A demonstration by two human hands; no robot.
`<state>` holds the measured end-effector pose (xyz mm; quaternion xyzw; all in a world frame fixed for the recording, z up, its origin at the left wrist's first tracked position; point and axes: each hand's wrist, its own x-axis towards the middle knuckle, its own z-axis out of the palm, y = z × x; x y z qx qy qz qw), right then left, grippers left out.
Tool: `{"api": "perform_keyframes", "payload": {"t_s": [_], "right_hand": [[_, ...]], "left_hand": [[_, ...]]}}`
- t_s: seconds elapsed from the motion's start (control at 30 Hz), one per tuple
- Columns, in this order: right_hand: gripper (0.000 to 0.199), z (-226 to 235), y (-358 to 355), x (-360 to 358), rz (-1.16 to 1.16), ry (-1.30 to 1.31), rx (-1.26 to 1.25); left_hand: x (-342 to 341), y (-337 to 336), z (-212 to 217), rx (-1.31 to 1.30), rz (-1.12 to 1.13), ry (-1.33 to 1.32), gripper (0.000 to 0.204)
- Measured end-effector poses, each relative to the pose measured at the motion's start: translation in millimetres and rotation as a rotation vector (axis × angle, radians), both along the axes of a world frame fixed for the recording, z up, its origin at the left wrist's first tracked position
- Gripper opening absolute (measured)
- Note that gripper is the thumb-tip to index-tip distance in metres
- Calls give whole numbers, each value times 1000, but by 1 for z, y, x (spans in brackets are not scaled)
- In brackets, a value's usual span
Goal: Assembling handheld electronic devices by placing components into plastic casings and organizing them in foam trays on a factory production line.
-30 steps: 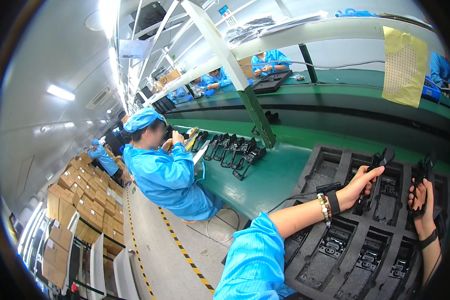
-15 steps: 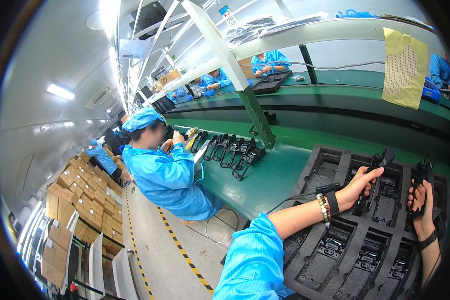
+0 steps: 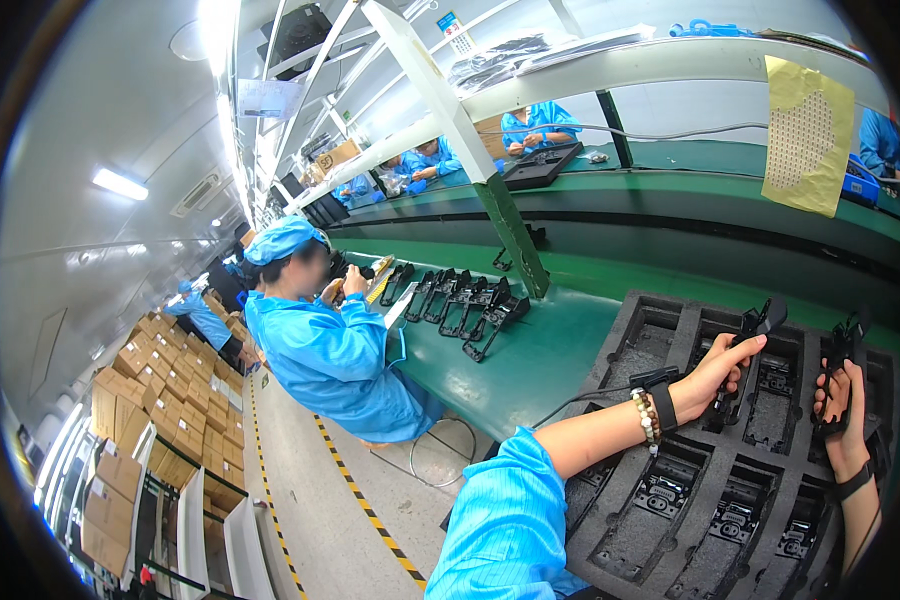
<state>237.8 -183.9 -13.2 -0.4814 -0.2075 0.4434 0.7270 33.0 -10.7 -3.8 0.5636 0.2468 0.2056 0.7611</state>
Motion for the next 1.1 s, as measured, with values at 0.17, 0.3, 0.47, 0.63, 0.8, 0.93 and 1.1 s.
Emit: {"api": "perform_keyframes", "payload": {"t_s": [0.17,0.3,0.47,0.63,0.8,0.93,1.1], "right_hand": [[46,0,0,0,1,-6,-1],[45,-3,0,3,4,-3,3],[45,-1,-1,3,13,-6,5],[49,-1,-2,3,37,-6,7],[49,-1,-1,3,34,-8,4],[51,-2,-1,5,41,-5,2],[51,-4,-1,7,43,-12,-7]], "left_hand": [[0,0,1,2,5,-1,56],[0,-1,1,-6,-2,7,55],[0,0,1,-6,-3,1,55],[0,0,0,1,-2,-2,55],[0,0,-1,-1,-4,-5,56],[0,0,0,0,-1,3,56],[1,-1,0,-2,3,1,56]]}}
